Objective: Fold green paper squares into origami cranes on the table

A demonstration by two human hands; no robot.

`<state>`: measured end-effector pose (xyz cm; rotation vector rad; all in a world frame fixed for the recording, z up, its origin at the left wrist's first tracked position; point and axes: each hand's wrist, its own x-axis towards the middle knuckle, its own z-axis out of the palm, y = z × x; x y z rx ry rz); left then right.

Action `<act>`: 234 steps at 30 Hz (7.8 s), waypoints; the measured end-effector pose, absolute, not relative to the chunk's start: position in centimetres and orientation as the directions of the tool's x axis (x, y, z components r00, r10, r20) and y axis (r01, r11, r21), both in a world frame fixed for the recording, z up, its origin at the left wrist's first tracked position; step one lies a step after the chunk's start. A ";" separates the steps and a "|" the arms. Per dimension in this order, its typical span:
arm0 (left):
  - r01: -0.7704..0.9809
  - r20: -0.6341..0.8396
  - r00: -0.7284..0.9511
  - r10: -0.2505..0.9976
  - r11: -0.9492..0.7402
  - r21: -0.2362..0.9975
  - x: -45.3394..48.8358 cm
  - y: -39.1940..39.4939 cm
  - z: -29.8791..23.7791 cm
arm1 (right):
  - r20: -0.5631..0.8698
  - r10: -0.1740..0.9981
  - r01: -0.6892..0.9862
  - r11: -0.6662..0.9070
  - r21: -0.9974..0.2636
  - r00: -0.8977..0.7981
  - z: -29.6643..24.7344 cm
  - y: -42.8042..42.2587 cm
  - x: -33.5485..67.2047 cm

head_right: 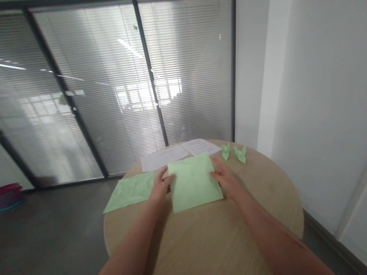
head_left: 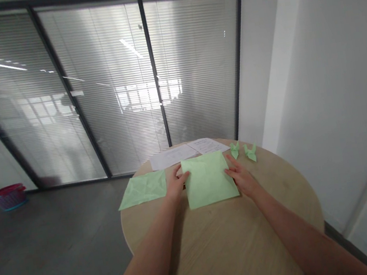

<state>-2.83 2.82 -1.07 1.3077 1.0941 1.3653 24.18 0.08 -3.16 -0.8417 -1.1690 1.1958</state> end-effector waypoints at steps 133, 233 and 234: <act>0.332 -0.052 0.380 0.924 -0.084 0.940 -1.9 1.6 -1.5 | -0.074 0.983 0.017 -0.072 -0.997 -0.167 -3.0 -1.0 22.7; 0.858 0.108 0.504 0.857 -0.512 0.052 1.1 -8.9 -3.1 | 0.188 0.872 0.798 0.489 -0.352 -0.451 -2.7 -0.3 23.8; 0.857 0.100 0.507 0.856 -0.513 0.054 0.7 -9.7 -3.0 | 0.181 0.877 0.803 0.480 -0.353 -0.445 -2.7 -0.2 23.8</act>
